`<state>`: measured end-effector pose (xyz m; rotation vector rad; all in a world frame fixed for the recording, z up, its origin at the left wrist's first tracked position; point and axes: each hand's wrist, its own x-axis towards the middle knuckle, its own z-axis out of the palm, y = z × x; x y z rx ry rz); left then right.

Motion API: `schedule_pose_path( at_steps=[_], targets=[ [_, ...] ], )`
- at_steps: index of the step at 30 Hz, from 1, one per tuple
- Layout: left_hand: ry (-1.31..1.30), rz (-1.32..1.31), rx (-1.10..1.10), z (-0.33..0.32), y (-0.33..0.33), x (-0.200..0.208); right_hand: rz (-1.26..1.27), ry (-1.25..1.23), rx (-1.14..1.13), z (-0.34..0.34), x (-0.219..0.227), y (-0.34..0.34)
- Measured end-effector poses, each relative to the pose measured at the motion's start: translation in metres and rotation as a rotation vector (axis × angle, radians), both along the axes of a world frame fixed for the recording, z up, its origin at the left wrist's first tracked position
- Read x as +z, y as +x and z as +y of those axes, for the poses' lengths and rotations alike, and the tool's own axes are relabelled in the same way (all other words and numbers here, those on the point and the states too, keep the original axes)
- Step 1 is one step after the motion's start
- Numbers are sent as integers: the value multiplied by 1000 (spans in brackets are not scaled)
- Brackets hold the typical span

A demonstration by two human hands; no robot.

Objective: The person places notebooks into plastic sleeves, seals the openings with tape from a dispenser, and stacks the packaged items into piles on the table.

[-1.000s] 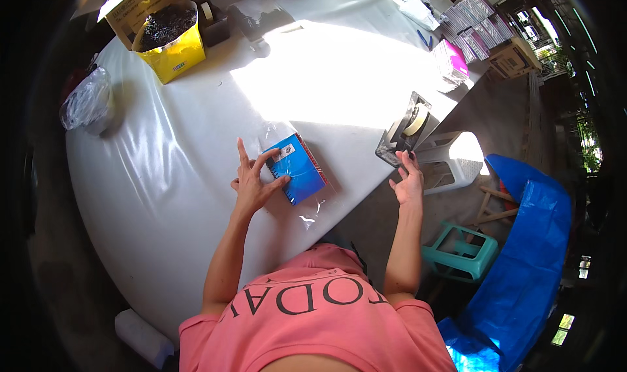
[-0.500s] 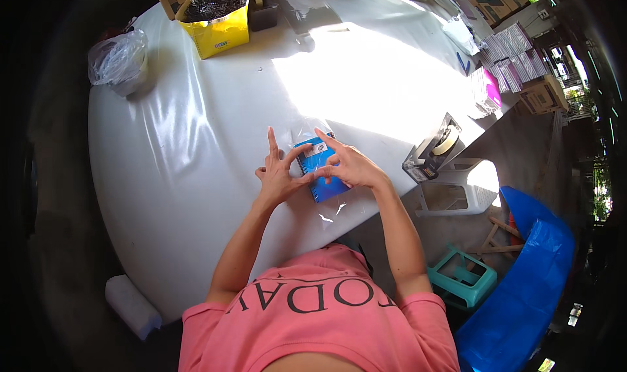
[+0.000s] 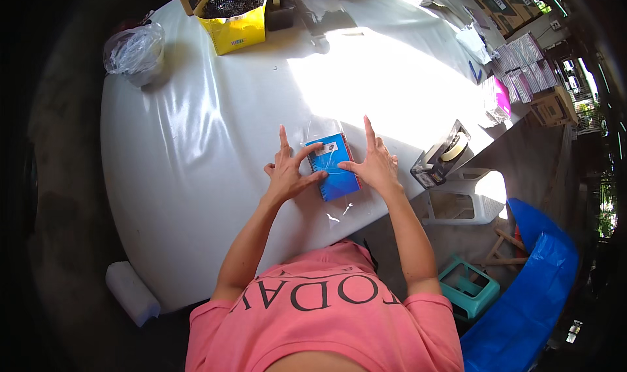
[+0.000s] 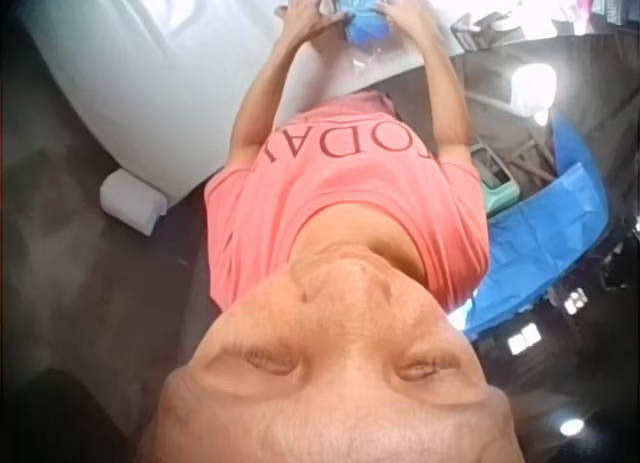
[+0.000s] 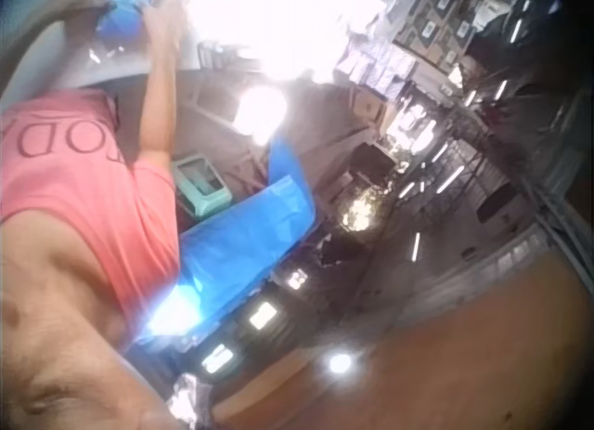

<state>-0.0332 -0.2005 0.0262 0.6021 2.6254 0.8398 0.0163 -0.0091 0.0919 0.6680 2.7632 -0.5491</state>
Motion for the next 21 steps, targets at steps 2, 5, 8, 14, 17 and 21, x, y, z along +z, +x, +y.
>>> schedule_pose_path(
  at_steps=[2, 5, 8, 14, 17, 21],
  targets=[
    [247, -59, 45, 2, 5, -11, 30, -347, -41, 37, -60, 18],
    [782, -364, 265, 11, 22, -41, 171, -868, 12, 16, -55, 14],
    [1160, -605, 255, 27, 53, -3, 312, -1063, -23, 5, -52, 20],
    [945, 206, 23, 25, 71, 2, 567, -900, 305, 9, -26, 37],
    [1172, -120, 143, 26, 76, -13, 457, -1108, 257, 8, -34, 45],
    [902, 18, 114, 17, 67, -11, 542, -1089, 283, 16, -11, 53]
  ],
)
